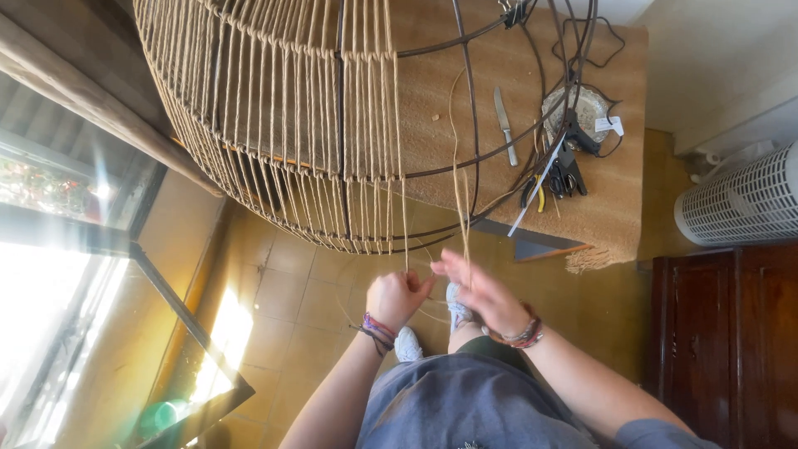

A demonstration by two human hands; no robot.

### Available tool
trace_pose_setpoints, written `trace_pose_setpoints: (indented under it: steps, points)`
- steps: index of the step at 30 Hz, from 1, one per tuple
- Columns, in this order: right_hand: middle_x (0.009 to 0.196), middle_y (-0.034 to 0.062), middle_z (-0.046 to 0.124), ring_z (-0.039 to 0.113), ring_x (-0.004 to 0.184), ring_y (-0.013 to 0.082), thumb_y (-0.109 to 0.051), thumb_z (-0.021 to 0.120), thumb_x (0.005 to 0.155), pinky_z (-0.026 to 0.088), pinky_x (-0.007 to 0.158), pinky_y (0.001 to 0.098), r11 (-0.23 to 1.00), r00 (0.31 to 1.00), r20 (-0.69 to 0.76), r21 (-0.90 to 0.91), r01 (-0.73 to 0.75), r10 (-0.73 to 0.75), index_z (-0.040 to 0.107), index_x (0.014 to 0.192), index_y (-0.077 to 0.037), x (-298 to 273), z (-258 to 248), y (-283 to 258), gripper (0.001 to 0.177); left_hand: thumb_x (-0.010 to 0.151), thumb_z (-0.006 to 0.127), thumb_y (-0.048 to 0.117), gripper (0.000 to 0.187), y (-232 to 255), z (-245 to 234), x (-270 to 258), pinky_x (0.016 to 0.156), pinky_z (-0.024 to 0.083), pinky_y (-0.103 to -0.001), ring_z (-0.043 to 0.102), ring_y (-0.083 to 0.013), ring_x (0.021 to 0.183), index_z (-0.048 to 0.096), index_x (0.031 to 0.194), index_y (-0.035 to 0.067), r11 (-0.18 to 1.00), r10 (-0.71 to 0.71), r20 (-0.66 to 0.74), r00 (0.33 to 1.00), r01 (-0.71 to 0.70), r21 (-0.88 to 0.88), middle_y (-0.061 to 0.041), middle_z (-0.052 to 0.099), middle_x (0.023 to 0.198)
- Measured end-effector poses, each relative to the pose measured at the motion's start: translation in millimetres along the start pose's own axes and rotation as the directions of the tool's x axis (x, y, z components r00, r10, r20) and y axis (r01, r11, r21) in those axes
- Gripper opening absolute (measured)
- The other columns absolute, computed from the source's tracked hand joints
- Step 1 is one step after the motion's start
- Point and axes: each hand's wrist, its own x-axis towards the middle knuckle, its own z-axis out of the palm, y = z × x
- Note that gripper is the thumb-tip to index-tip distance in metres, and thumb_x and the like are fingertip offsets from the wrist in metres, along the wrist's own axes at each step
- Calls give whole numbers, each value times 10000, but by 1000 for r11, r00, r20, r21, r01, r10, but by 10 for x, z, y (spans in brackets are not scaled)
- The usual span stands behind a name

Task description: Weaving wicker strands onto a metal frame to create a furniture structure.

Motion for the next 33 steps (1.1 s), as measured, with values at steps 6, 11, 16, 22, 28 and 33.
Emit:
trace_pose_setpoints:
  steps: [6,11,16,22,28,33]
  points:
    - [696,-14,718,723,710,208,-331,522,1005,439,837,350,268,977,57,-964,0,206,645,864,-262,-288,-110,762,200,1112,470,372,486,179,8,-102,286,260,-211,332,-99,302,638,831,13,329,31,254,967,230,-916,2,278,480]
    - [1433,131,497,468,1328,319,-259,560,958,296,1109,516,761,971,105,-642,-99,215,509,1339,-135,-221,-131,442,403,958,642,486,471,8,109,23,427,427,-335,545,-242,466,658,659,123,861,-24,107,994,75,-503,-61,536,484]
    - [565,-7,608,585,542,157,-188,394,1075,506,629,311,959,988,-73,-260,116,-139,667,943,-83,-154,-23,7,320,892,661,604,329,-117,240,92,657,616,-449,755,-339,734,732,885,283,997,39,-100,994,-33,64,-75,718,678]
    - [1169,-64,677,673,1115,197,-328,592,962,404,1030,434,259,914,3,-959,-112,407,658,987,-303,-331,-240,925,75,1024,642,390,535,-82,271,53,275,257,-206,352,-97,255,589,597,72,472,-25,249,968,231,-851,1,333,363]
    - [655,15,689,657,642,175,-250,375,1069,542,708,323,941,985,-60,-309,137,-163,683,1156,-77,-88,-52,9,364,858,651,677,445,-100,122,75,659,600,-390,754,-295,734,675,735,250,995,-29,-42,999,33,98,-30,703,644]
    - [903,-30,726,691,946,197,-463,543,998,388,948,396,373,954,113,-928,1,278,642,952,-269,-505,-366,1697,222,1105,469,470,683,53,189,-72,308,297,-199,321,-82,283,589,611,14,359,133,266,955,204,-911,46,200,453]
